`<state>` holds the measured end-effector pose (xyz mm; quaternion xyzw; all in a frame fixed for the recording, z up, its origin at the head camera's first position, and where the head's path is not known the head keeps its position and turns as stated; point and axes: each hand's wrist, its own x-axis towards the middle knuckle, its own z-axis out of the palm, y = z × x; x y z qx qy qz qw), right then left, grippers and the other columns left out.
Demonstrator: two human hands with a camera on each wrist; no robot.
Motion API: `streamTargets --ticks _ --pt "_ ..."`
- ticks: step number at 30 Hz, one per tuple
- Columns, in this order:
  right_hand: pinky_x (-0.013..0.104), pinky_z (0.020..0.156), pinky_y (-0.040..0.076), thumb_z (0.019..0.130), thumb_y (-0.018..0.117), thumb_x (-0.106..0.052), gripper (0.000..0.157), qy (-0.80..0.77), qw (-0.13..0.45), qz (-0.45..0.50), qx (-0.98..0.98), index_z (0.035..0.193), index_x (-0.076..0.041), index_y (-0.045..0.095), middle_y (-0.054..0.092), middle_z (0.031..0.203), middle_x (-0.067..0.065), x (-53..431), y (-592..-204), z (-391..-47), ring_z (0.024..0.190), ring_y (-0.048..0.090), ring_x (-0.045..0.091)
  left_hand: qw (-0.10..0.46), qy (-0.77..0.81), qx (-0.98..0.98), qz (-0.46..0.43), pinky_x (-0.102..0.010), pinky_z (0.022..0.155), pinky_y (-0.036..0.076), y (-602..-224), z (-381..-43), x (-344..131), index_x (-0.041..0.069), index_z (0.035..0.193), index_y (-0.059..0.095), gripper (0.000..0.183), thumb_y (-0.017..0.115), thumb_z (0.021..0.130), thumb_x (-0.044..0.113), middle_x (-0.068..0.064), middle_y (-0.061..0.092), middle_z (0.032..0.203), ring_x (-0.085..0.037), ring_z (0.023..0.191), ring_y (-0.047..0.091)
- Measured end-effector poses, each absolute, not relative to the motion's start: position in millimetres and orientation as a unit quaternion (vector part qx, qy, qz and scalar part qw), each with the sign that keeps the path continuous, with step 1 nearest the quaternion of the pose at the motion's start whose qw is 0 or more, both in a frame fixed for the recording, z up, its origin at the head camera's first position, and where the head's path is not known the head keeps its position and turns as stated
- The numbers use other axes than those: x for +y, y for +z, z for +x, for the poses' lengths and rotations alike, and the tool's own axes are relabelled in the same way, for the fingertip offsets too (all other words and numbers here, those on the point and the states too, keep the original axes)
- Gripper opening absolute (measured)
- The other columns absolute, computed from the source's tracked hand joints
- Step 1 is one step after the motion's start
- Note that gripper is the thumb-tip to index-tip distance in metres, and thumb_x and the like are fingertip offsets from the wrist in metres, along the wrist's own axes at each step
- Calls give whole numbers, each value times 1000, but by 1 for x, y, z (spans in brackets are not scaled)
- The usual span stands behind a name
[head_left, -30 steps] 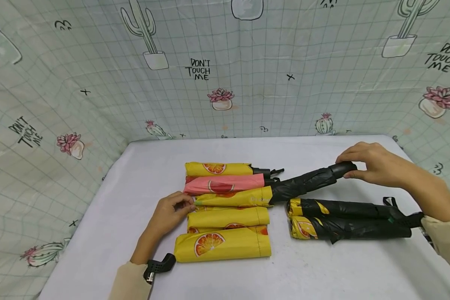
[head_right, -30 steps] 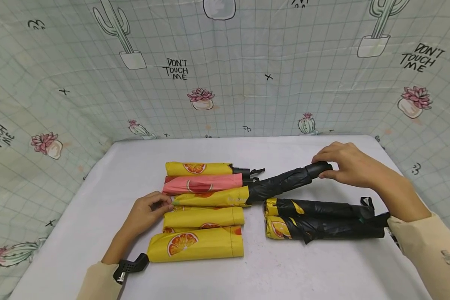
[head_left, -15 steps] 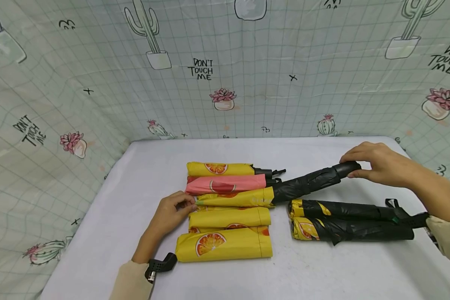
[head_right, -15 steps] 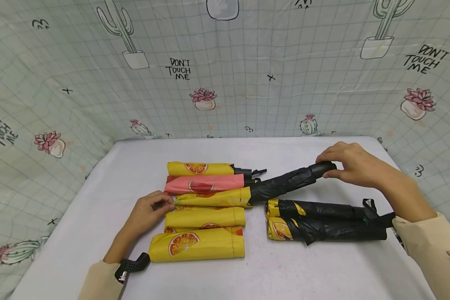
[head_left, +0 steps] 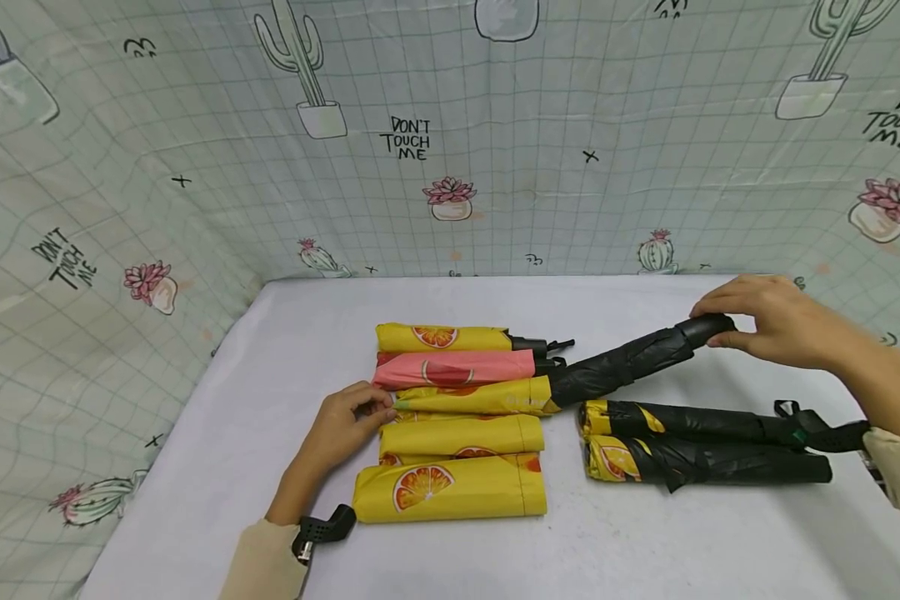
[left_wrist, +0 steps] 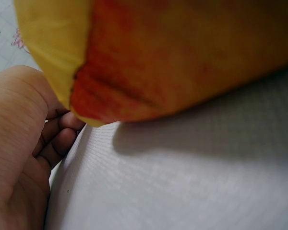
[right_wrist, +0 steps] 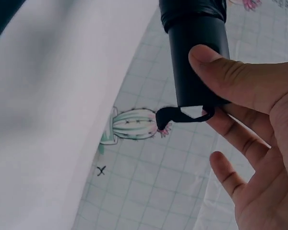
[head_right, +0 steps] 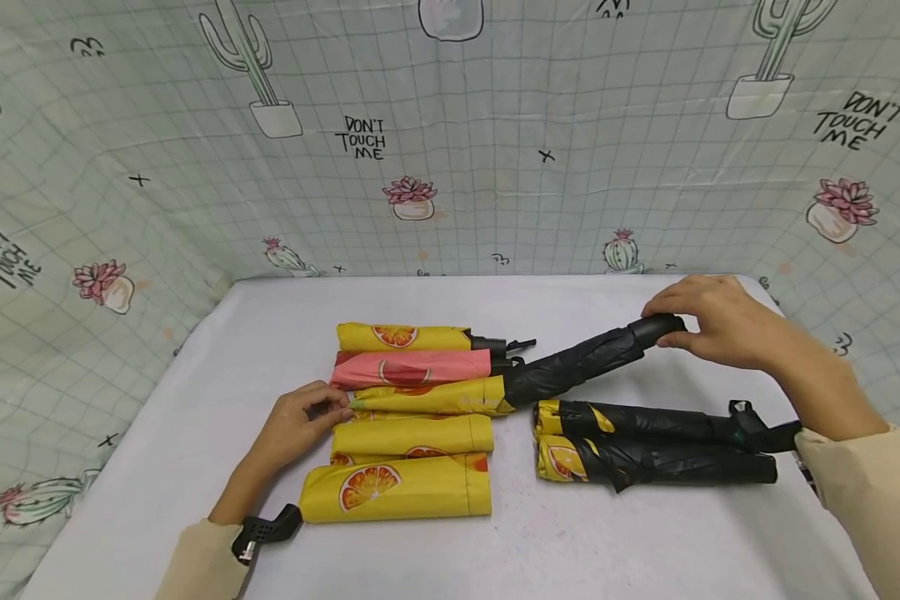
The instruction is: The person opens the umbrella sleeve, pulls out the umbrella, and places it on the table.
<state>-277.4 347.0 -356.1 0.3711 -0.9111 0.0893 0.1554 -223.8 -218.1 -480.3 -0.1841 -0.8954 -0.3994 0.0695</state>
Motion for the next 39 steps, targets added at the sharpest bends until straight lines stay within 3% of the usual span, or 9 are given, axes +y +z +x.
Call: streamTargets --ticks 3,11,24,35,39 --pt "45 73 32 62 93 -6 44 93 140 346 -923 101 -17 75 71 103 3 351 -354 -277 98 58 26 73 -398 -895 -185 -27 70 48 -481 -224 -219 19 90 71 9 78 88 13 11 58 82 -10 76 54" --pt "47 75 33 63 92 -6 43 93 131 342 -926 100 -17 75 72 100 1 355 -355 -276 96 58 25 75 -403 -892 -190 -27 70 48 -484 -224 -220 19 91 71 9 78 89 13 11 58 82 -10 77 55" --pt "37 68 48 57 95 -7 46 71 162 356 -917 97 -18 76 72 94 -5 369 -359 -283 89 62 17 72 -404 -891 -194 -27 70 48 -484 -224 -218 18 90 71 8 78 89 14 11 58 82 -10 76 54" --pt "49 73 48 61 94 -4 42 58 125 306 -942 97 -14 76 73 95 0 379 -358 -280 91 62 27 71 -403 -893 -187 -27 70 48 -482 -225 -219 18 91 72 9 78 89 12 10 58 83 -11 77 55" --pt "47 71 47 61 94 -5 41 49 118 293 -947 98 -13 77 73 95 1 386 -359 -278 91 62 27 70 -401 -894 -186 -28 71 48 -482 -225 -219 18 91 72 9 78 89 13 10 59 84 -11 77 55"
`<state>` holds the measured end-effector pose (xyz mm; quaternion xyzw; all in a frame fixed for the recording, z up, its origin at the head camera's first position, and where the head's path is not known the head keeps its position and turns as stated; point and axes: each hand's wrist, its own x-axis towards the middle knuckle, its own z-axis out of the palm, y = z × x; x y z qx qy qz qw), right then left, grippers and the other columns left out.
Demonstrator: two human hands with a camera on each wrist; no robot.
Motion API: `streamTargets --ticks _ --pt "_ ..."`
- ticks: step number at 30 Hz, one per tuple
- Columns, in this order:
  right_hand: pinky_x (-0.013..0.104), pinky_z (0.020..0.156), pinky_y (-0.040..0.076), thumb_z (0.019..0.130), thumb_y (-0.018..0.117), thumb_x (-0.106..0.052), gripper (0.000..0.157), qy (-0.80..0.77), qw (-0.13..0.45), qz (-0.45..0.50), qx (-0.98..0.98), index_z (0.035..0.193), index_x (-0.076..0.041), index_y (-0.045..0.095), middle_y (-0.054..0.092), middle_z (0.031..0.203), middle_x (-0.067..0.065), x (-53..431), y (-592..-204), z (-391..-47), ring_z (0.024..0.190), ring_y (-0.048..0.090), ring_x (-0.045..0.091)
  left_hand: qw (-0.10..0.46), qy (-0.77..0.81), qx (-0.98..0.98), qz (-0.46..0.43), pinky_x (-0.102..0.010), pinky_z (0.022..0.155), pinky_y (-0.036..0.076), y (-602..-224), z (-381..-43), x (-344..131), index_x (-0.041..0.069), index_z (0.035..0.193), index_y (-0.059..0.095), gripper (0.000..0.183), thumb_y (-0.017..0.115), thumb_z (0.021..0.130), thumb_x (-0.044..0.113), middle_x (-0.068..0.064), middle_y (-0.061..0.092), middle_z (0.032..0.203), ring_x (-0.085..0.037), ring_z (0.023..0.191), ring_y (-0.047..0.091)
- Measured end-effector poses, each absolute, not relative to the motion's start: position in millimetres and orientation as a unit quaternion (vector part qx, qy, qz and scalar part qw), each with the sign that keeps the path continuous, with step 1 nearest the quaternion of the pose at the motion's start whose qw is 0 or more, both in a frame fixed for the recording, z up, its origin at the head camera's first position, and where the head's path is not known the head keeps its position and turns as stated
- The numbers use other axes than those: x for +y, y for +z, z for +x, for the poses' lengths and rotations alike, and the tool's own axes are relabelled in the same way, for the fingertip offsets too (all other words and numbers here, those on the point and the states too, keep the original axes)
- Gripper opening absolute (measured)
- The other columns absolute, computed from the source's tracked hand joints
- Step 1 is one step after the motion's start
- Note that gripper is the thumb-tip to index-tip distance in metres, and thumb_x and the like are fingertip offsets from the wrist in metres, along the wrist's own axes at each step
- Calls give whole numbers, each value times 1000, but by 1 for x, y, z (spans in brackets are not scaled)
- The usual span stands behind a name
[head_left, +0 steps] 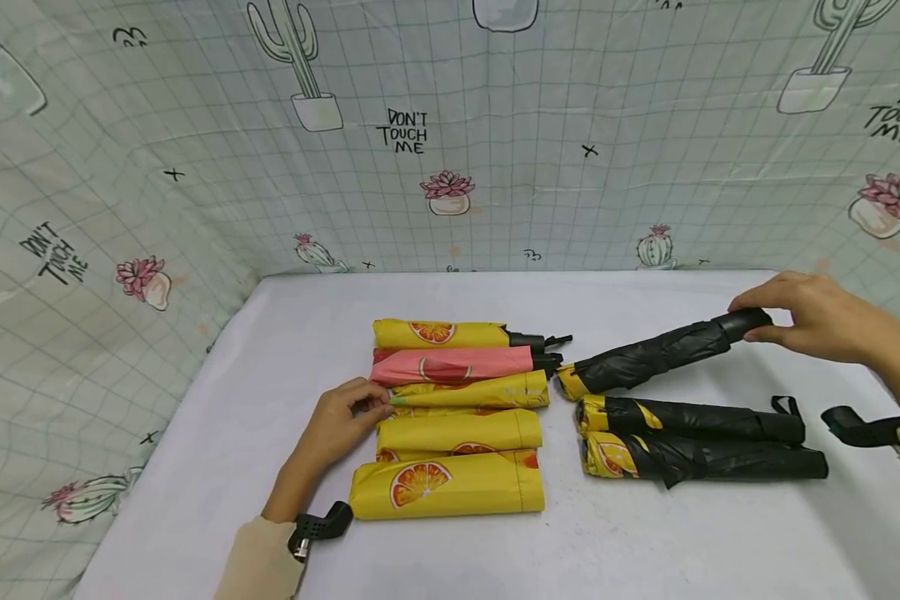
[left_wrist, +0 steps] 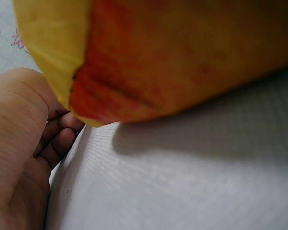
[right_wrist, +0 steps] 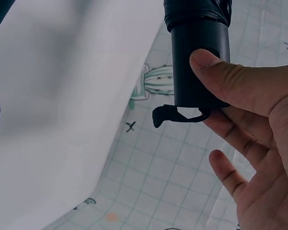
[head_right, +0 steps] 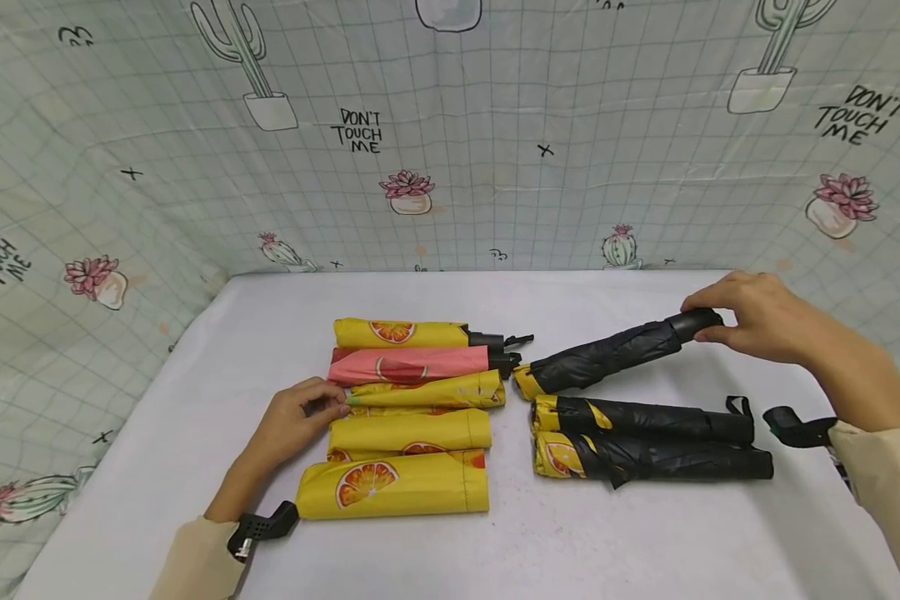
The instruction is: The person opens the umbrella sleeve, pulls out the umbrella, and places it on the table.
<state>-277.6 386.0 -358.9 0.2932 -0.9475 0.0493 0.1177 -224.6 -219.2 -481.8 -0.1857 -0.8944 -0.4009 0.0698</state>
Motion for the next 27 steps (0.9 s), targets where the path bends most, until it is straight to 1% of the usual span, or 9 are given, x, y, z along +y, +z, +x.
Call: streamTargets --ticks 4,7,11,14,20,23,27 --pt "41 67 47 61 94 -7 41 41 114 286 -951 98 -14 77 73 94 -1 391 -361 -274 88 61 25 70 -401 -894 -188 -27 71 48 -482 -224 -220 17 92 72 8 78 89 12 10 59 84 -11 78 55" --pt "42 66 48 63 94 -6 40 39 104 284 -952 98 -13 77 73 95 1 393 -362 -271 88 61 25 71 -399 -895 -188 -27 71 48 -481 -224 -220 17 92 72 8 78 89 13 10 59 84 -11 78 55" --pt "45 69 50 63 93 -6 40 39 103 280 -954 99 -12 77 73 96 0 398 -364 -267 90 61 24 71 -398 -896 -185 -27 70 48 -480 -224 -218 17 92 72 8 78 89 13 9 58 84 -11 78 54" --pt "44 69 51 62 93 -6 40 39 105 279 -954 98 -13 77 72 95 -2 401 -365 -263 90 61 24 71 -397 -896 -187 -27 70 48 -481 -225 -218 18 92 72 9 78 89 13 10 58 84 -11 78 54" --pt "42 69 50 66 91 -5 40 38 73 258 -963 103 -10 76 72 99 2 405 -369 -257 93 60 25 75 -395 -895 -193 -27 70 47 -480 -226 -219 17 93 72 9 78 88 13 10 59 84 -11 77 54" --pt "39 68 47 65 91 -4 43 34 80 284 -955 105 -10 76 70 99 -2 407 -375 -254 89 57 20 78 -397 -894 -193 -27 69 47 -480 -226 -218 17 92 72 9 78 88 12 9 59 84 -11 77 54" --pt "42 66 46 61 92 -7 47 17 104 341 -934 104 -11 76 66 96 -5 413 -386 -251 88 56 21 76 -401 -893 -189 -27 70 48 -481 -225 -217 17 92 71 9 78 88 12 9 59 84 -12 77 54"
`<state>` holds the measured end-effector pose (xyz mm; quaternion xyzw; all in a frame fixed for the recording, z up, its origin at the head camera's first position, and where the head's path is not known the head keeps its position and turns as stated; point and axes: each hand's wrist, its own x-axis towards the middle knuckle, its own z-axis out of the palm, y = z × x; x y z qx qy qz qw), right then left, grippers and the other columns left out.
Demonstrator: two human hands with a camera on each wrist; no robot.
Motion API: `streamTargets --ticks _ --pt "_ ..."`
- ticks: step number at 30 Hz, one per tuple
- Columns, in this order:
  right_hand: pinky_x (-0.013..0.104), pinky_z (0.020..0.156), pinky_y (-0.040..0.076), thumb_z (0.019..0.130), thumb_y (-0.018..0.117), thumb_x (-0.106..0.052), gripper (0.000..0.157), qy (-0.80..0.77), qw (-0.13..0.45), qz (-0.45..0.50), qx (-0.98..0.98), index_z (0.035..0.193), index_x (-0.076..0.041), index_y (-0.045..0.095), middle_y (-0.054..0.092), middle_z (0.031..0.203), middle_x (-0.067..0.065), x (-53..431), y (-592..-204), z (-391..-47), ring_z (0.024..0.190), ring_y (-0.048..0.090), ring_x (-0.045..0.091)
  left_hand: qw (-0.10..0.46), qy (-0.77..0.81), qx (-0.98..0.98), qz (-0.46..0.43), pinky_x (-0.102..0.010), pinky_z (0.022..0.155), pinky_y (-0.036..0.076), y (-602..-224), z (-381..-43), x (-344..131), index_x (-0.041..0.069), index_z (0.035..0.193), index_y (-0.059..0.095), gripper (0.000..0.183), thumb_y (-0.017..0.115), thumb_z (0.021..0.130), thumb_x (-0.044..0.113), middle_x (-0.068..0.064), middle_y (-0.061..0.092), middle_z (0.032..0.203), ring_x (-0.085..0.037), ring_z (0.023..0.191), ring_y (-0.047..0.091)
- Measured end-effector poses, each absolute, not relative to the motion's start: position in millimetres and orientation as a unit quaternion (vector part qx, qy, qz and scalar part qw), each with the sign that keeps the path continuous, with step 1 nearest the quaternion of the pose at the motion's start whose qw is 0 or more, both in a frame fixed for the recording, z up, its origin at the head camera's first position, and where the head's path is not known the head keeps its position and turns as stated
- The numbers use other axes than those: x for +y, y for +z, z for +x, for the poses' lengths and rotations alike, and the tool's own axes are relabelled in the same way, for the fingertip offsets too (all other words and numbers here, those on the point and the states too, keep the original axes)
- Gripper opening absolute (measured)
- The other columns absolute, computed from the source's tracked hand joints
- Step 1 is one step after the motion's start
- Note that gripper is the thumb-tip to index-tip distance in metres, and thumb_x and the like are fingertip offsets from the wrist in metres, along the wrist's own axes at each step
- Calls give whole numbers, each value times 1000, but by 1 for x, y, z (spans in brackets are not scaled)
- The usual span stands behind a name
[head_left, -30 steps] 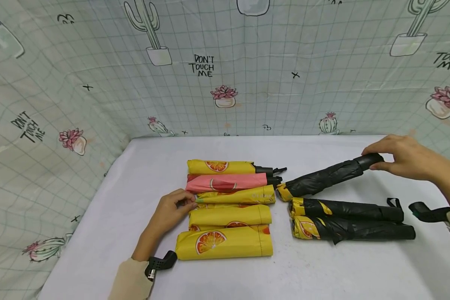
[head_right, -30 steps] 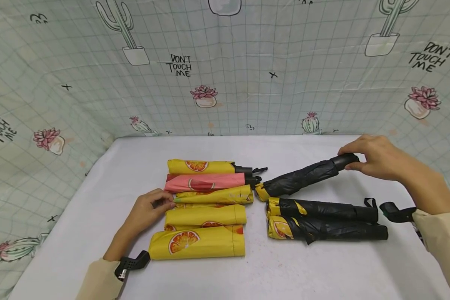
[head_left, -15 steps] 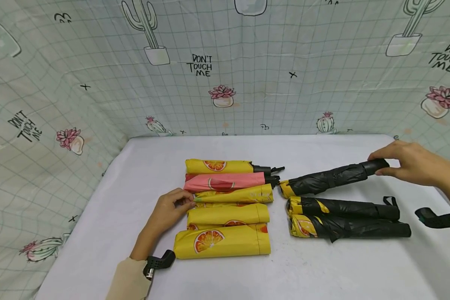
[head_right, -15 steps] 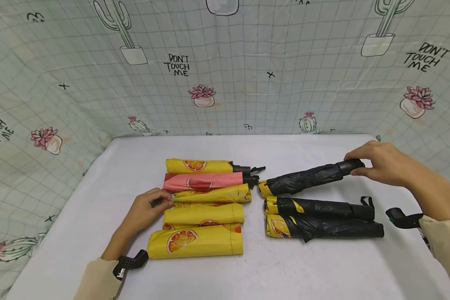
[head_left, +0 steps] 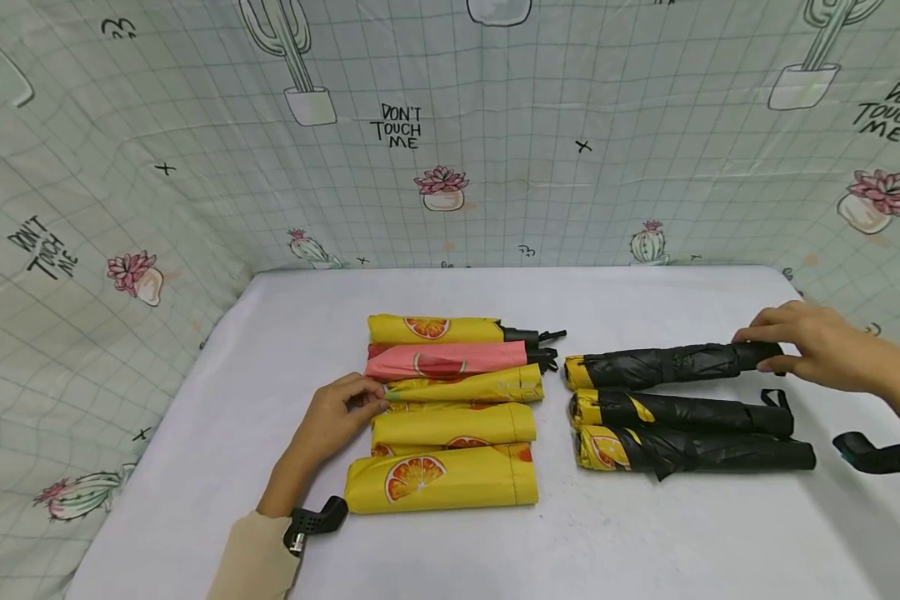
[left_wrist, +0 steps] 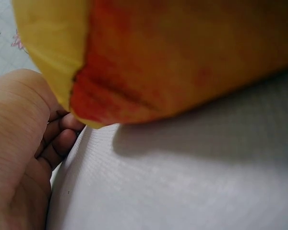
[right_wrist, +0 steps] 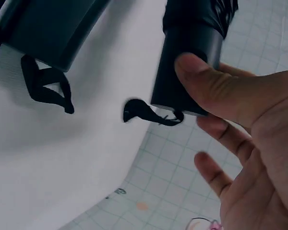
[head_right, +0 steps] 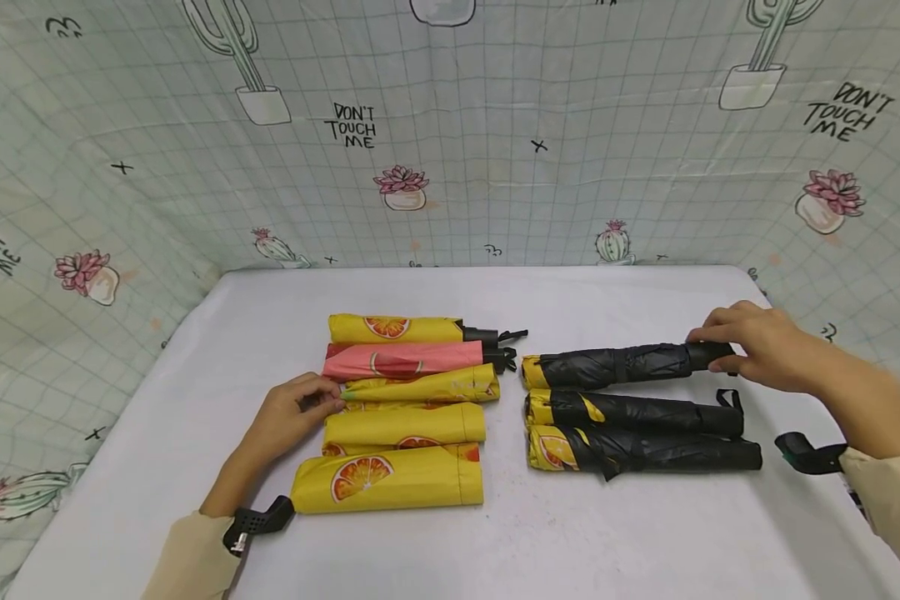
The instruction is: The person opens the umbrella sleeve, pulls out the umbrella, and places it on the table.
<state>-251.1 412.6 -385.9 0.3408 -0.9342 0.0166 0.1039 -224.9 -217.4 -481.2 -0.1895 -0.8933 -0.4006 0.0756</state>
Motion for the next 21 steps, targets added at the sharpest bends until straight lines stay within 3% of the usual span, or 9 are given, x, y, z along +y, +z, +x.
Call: streamTargets --ticks 3,10,17,21 --pt "48 66 46 59 92 -10 46 9 102 341 -935 103 -12 77 68 100 -2 416 -391 -249 95 57 25 71 -397 -895 -192 -27 70 48 -482 -226 -219 17 93 72 8 78 89 13 9 59 84 -11 78 55" --pt "46 67 48 59 92 -6 49 5 104 340 -935 105 -13 77 70 105 0 416 -400 -252 98 58 25 84 -391 -896 -191 -27 70 48 -480 -226 -223 18 93 72 10 79 88 14 10 60 84 -11 78 55" --pt "60 76 49 71 88 -7 44 5 -25 283 -959 113 -11 75 70 110 4 414 -406 -251 105 61 35 76 -406 -889 -195 -27 70 48 -482 -228 -221 18 94 72 9 78 89 15 9 60 84 -11 78 56" --pt "58 76 50 75 86 -9 35 10 -19 270 -963 108 -12 75 68 106 1 409 -406 -249 103 62 35 68 -434 -879 -188 -26 72 49 -484 -227 -222 18 98 72 9 77 91 18 9 63 89 -11 80 57"
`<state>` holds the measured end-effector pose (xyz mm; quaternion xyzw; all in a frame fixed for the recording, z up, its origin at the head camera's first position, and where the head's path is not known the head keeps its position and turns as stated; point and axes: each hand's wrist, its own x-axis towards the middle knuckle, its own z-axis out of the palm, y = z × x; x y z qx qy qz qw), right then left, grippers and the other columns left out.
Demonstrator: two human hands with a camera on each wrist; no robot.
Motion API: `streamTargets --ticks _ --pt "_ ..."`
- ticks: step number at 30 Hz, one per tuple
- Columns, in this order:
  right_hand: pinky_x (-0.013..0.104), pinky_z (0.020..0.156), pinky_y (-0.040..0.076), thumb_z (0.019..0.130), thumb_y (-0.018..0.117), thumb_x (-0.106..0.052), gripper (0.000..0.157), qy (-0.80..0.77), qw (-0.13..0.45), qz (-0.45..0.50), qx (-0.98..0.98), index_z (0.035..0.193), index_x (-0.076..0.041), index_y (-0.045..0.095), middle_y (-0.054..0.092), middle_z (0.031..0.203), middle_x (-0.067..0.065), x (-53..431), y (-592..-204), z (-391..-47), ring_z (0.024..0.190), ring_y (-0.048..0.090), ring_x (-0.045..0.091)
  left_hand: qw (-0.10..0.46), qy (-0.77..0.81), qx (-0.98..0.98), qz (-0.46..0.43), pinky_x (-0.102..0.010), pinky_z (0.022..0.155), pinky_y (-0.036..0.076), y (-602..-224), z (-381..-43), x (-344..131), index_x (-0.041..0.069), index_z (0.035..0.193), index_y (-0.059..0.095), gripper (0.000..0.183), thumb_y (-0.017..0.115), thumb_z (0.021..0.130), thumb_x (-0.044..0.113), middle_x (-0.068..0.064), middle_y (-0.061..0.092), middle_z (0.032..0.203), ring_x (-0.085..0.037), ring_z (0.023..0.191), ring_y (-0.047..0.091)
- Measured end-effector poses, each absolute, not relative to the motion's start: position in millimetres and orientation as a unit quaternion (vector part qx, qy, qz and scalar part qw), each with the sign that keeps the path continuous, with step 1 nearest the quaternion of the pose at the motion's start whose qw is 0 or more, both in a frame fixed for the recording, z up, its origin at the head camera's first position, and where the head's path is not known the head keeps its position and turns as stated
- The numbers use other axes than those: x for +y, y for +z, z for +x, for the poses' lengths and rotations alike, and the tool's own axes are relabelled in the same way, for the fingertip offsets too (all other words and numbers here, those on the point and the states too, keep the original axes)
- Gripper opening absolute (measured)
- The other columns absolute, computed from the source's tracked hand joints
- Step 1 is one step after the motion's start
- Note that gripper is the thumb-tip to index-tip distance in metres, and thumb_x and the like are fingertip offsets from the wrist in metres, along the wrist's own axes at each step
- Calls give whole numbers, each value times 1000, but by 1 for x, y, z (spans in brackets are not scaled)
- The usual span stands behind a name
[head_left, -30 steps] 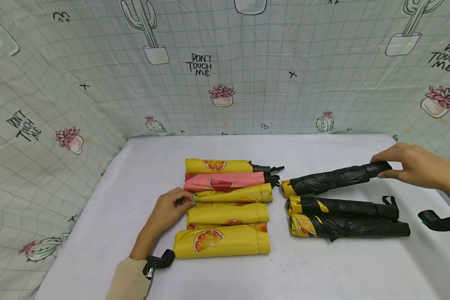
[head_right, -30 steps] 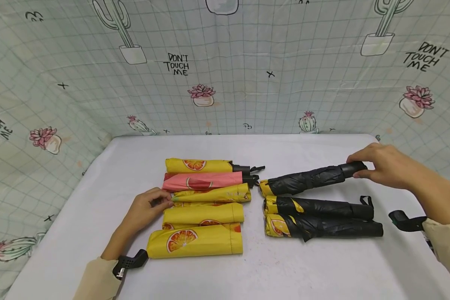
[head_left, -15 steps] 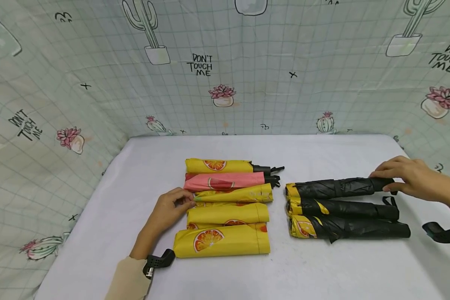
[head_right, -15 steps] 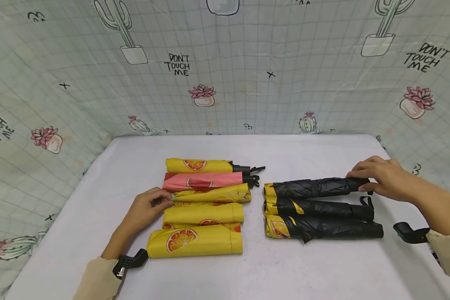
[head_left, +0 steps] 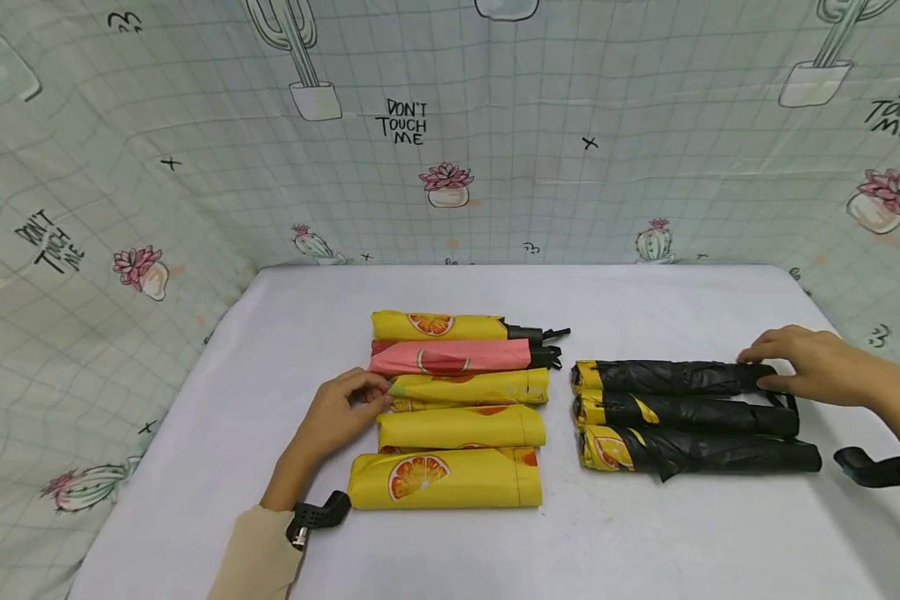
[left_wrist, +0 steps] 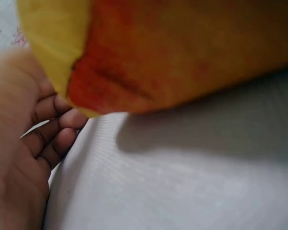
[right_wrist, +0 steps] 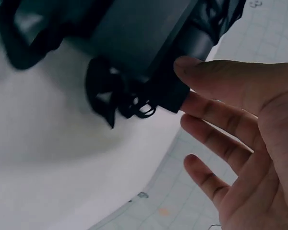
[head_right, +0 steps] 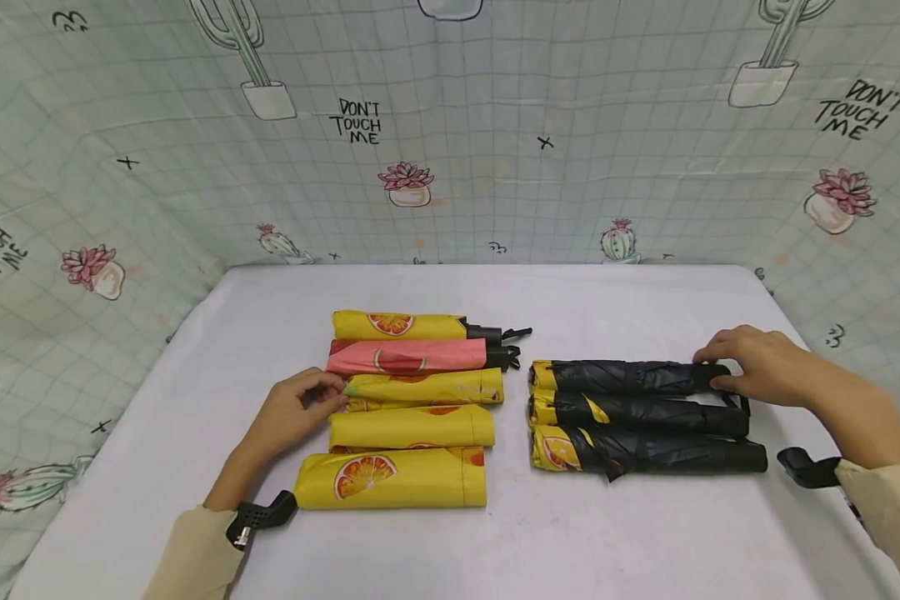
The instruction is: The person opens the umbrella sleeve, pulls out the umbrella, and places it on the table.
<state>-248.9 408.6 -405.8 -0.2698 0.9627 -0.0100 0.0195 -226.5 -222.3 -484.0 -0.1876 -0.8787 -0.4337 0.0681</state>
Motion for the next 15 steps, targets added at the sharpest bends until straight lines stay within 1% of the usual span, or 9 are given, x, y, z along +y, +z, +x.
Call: streamTargets --ticks 2,5,8,11,15 --pt "57 75 51 76 85 -7 31 -22 -8 -280 960 105 -11 75 68 104 1 403 -403 -247 100 62 35 64 -454 -871 -177 -26 72 49 -481 -226 -223 18 98 71 7 75 92 18 7 64 89 -13 80 58" --pt "54 75 53 76 84 -4 29 -39 -52 -304 950 102 -10 75 69 103 3 388 -396 -245 97 64 33 66 -477 -864 -151 -26 70 48 -475 -226 -224 14 94 68 5 71 95 18 3 64 87 -17 78 57" --pt "53 76 54 75 84 -3 30 -52 -79 -330 939 103 -9 75 70 102 4 369 -384 -248 95 65 32 90 -471 -869 -120 -24 68 47 -470 -229 -225 13 92 66 7 70 95 18 2 62 86 -17 77 56" --pt "50 77 54 76 82 -1 30 -66 -99 -338 934 104 -9 74 71 102 3 352 -371 -250 94 66 28 116 -471 -869 -95 -22 66 48 -467 -239 -223 11 103 66 12 70 95 19 -2 61 95 -16 79 57" --pt "49 78 54 81 79 -2 25 -77 -95 -346 930 105 -9 74 71 102 2 330 -358 -250 94 66 26 90 -530 -841 -71 -21 64 48 -471 -253 -219 9 126 58 34 68 97 22 -8 57 116 -15 79 59"
